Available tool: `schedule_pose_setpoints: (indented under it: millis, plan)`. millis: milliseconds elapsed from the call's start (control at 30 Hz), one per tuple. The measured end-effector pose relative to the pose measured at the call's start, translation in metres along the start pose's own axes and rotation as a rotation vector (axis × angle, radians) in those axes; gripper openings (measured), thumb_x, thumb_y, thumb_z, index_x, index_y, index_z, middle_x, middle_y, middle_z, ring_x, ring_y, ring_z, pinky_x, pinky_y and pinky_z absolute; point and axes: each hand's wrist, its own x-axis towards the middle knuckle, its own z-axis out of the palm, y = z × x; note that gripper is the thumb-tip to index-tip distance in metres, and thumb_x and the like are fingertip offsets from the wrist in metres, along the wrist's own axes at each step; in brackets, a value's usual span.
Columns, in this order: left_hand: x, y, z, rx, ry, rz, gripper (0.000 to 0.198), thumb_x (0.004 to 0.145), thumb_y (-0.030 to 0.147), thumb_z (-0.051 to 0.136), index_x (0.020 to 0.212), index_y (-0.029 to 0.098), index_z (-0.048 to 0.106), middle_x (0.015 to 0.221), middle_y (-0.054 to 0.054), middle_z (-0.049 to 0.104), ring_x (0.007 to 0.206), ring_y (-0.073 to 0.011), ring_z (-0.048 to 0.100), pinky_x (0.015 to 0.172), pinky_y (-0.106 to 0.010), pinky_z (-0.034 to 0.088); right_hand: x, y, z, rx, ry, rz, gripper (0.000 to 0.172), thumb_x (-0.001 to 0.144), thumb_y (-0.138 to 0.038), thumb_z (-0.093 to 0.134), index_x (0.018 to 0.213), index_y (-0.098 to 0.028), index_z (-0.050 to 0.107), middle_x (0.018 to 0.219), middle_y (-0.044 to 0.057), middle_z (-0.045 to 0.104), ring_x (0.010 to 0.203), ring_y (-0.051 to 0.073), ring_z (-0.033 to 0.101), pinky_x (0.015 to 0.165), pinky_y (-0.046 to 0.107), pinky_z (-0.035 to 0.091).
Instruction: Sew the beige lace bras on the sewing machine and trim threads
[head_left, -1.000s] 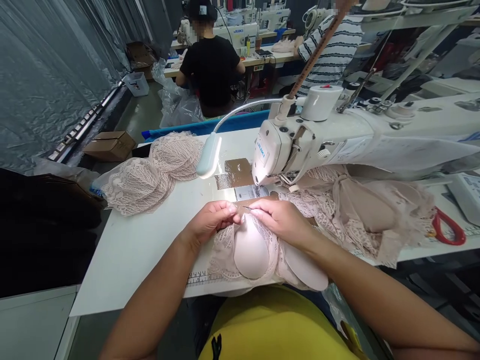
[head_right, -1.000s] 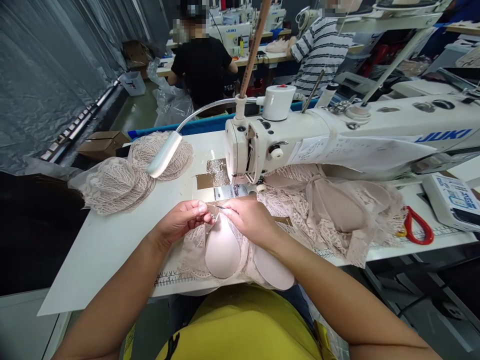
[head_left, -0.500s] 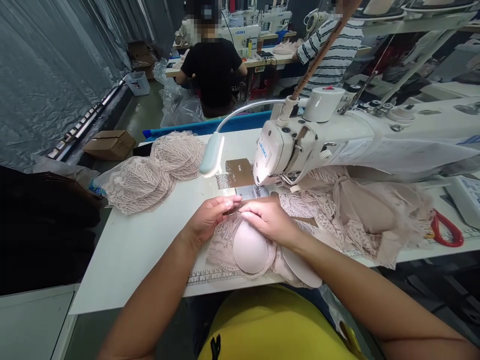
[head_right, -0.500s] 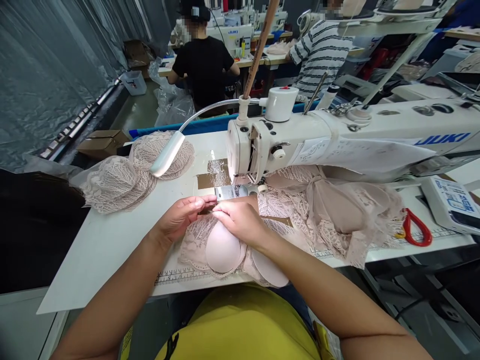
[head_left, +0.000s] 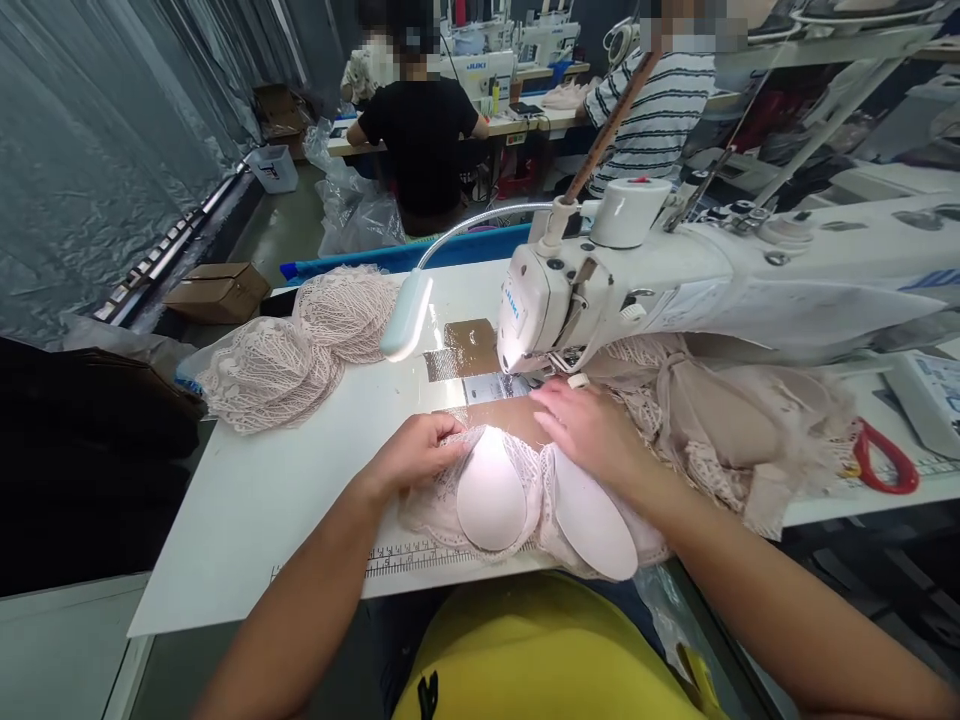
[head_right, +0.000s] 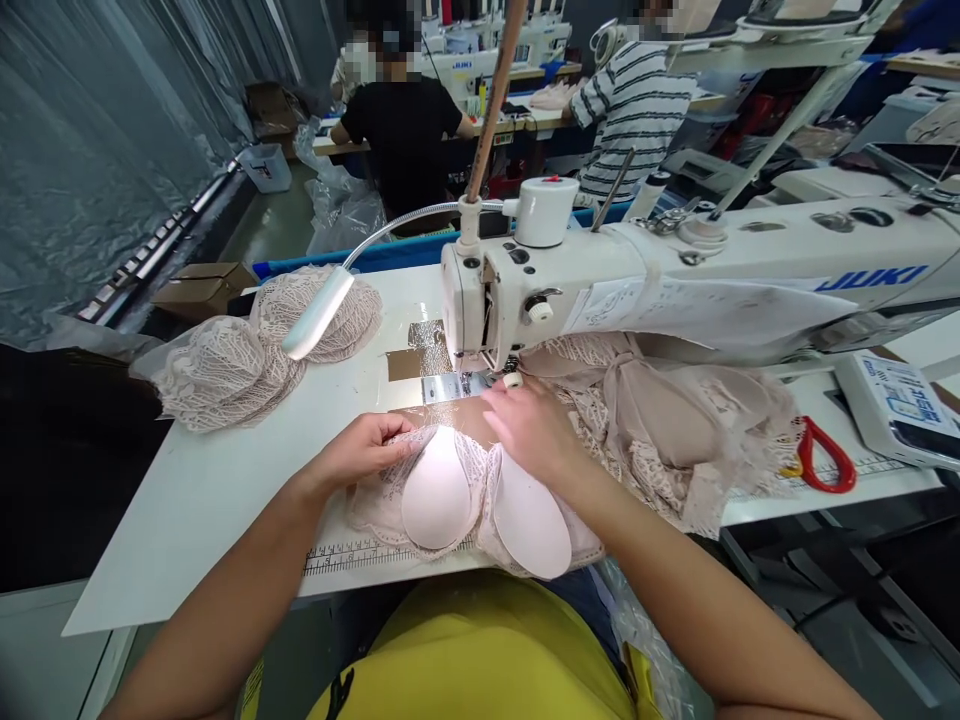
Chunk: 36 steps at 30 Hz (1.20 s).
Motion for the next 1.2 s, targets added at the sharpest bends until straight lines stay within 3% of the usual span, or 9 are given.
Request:
schedule_pose_setpoints:
  millis: [133, 200, 300, 500, 633, 733, 800, 1000, 1200]
  plan:
    - [0.003, 0.008, 0.009, -0.002, 0.003, 0.082, 0.030, 0.081, 0.042, 0.057, 0.071, 0.014, 0.062, 0.064, 0.001, 0.049, 0.058, -0.0097, 0.040, 0.052, -0.020, 0.031, 0.007, -0.023, 0.005, 0.344, -0.074, -0.150, 0.028, 0.084, -0.029, 0.055, 0.108, -0.017, 0.064, 0.111, 0.009, 0.064, 0.100, 0.024, 0.056, 0.085, 0.036, 0.041]
    - [0.003, 0.010, 0.008, -0.006, 0.008, 0.102, 0.031, 0.081, 0.042, 0.057, 0.070, 0.013, 0.061, 0.064, 0.001, 0.049, 0.058, -0.0098, 0.040, 0.052, -0.020, 0.031, 0.012, -0.027, 0.008, 0.456, -0.164, -0.120, 0.017, 0.083, -0.028, 0.055, 0.087, -0.017, 0.067, 0.088, 0.006, 0.068, 0.083, 0.020, 0.058, 0.073, 0.031, 0.042]
    - [0.000, 0.010, -0.002, 0.003, 0.020, 0.040, 0.033, 0.080, 0.044, 0.059, 0.067, 0.014, 0.057, 0.060, 0.002, 0.044, 0.054, -0.0085, 0.036, 0.049, -0.020, 0.027, 0.014, -0.022, 0.010, 0.601, -0.281, -0.024, 0.024, 0.082, -0.026, 0.050, 0.062, -0.017, 0.058, 0.061, 0.000, 0.058, 0.060, 0.014, 0.051, 0.055, 0.025, 0.034]
    - [0.006, 0.011, -0.032, 0.057, -0.208, -0.115, 0.032, 0.080, 0.043, 0.059, 0.064, 0.015, 0.053, 0.056, 0.003, 0.042, 0.049, -0.0077, 0.032, 0.047, -0.022, 0.024, 0.010, -0.004, 0.004, 0.609, -0.311, 0.049, 0.033, 0.080, -0.026, 0.045, 0.048, -0.018, 0.041, 0.051, -0.004, 0.043, 0.050, 0.010, 0.037, 0.048, 0.025, 0.022]
    - [0.022, 0.030, -0.033, 0.363, 0.019, -0.008, 0.030, 0.082, 0.041, 0.054, 0.064, 0.017, 0.055, 0.056, 0.002, 0.046, 0.051, -0.0109, 0.038, 0.050, -0.023, 0.028, 0.006, -0.002, -0.002, 0.515, -0.348, 0.063, 0.039, 0.080, -0.029, 0.047, 0.044, -0.019, 0.035, 0.046, -0.004, 0.036, 0.046, 0.008, 0.029, 0.046, 0.027, 0.017]
    - [0.023, 0.046, -0.014, 0.609, 0.308, 0.129, 0.024, 0.084, 0.041, 0.052, 0.080, 0.019, 0.061, 0.073, -0.002, 0.058, 0.062, -0.0158, 0.050, 0.057, -0.026, 0.034, 0.002, 0.002, -0.006, 0.443, -0.345, 0.063, 0.040, 0.081, -0.033, 0.051, 0.045, -0.019, 0.040, 0.044, -0.004, 0.039, 0.043, 0.008, 0.027, 0.046, 0.028, 0.015]
    - [0.017, 0.049, 0.005, 0.721, 0.380, 0.170, 0.025, 0.085, 0.042, 0.052, 0.096, 0.021, 0.061, 0.091, -0.006, 0.062, 0.076, -0.0202, 0.056, 0.065, -0.028, 0.039, -0.001, 0.006, -0.009, 0.378, -0.322, 0.073, 0.041, 0.080, -0.036, 0.053, 0.046, -0.019, 0.041, 0.044, -0.003, 0.041, 0.043, 0.009, 0.028, 0.046, 0.029, 0.015]
    - [0.011, 0.032, 0.055, 0.915, 0.161, 0.248, 0.031, 0.084, 0.028, 0.052, 0.111, 0.016, 0.058, 0.121, -0.017, 0.054, 0.113, -0.0340, 0.048, 0.094, -0.047, 0.038, 0.002, 0.013, -0.020, 0.361, -0.223, -0.041, 0.029, 0.088, -0.029, 0.047, 0.062, -0.020, 0.054, 0.063, -0.001, 0.057, 0.060, 0.013, 0.047, 0.053, 0.026, 0.025]
    - [0.026, 0.036, 0.039, 0.981, -0.020, 0.371, 0.033, 0.087, 0.024, 0.048, 0.117, 0.014, 0.056, 0.127, -0.016, 0.053, 0.118, -0.0303, 0.047, 0.097, -0.048, 0.042, 0.009, 0.011, -0.003, 0.169, -0.195, -0.136, 0.025, 0.090, -0.017, 0.038, 0.090, -0.019, 0.063, 0.078, 0.003, 0.058, 0.063, 0.014, 0.046, 0.055, 0.027, 0.025]
